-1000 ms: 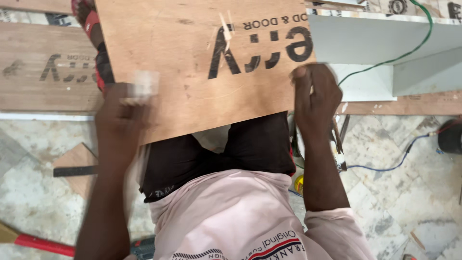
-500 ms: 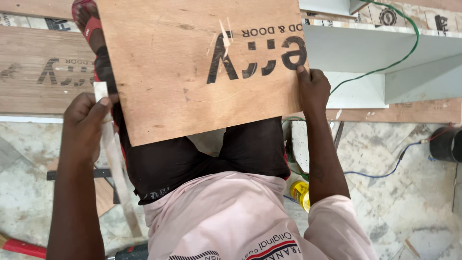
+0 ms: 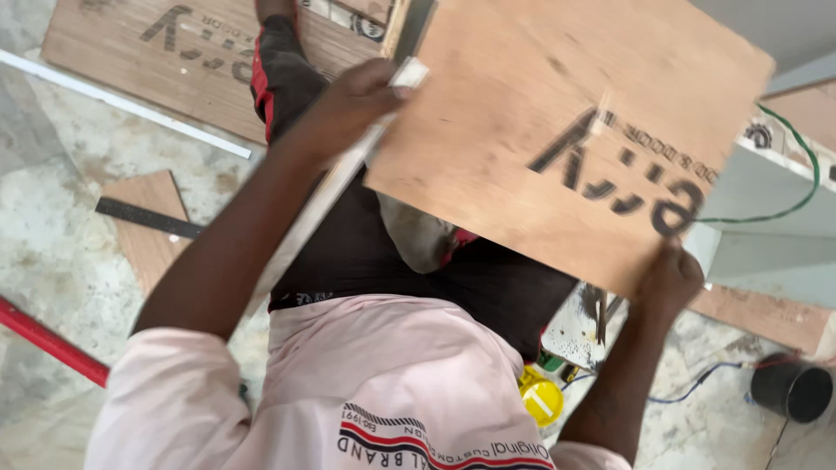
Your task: The person marks a line on a wooden board using a square and marker, then cuts the board with a circular saw. They remove a strip of white edge banding and use a chisel to trim the edge of a wooden frame piece. Finally, they fit the trimmed piece into a wooden cabinet structure.
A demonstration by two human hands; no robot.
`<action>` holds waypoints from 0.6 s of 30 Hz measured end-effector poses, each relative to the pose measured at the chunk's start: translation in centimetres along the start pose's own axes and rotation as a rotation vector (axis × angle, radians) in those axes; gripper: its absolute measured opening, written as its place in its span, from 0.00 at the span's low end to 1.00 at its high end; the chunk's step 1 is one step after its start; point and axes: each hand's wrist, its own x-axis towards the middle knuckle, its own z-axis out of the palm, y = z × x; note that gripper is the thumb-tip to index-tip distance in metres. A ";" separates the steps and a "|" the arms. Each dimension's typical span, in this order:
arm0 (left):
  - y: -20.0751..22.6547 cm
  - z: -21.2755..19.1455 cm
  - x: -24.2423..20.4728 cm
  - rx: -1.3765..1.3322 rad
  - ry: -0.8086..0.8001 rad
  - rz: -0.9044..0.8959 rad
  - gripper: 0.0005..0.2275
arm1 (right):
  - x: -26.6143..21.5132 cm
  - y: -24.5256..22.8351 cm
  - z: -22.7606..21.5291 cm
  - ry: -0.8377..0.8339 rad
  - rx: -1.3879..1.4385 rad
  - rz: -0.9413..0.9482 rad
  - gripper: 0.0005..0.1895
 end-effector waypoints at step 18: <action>-1.7 9.6 2.4 -0.153 -0.153 -0.068 0.13 | 4.9 8.1 -11.3 -0.091 0.041 0.132 0.15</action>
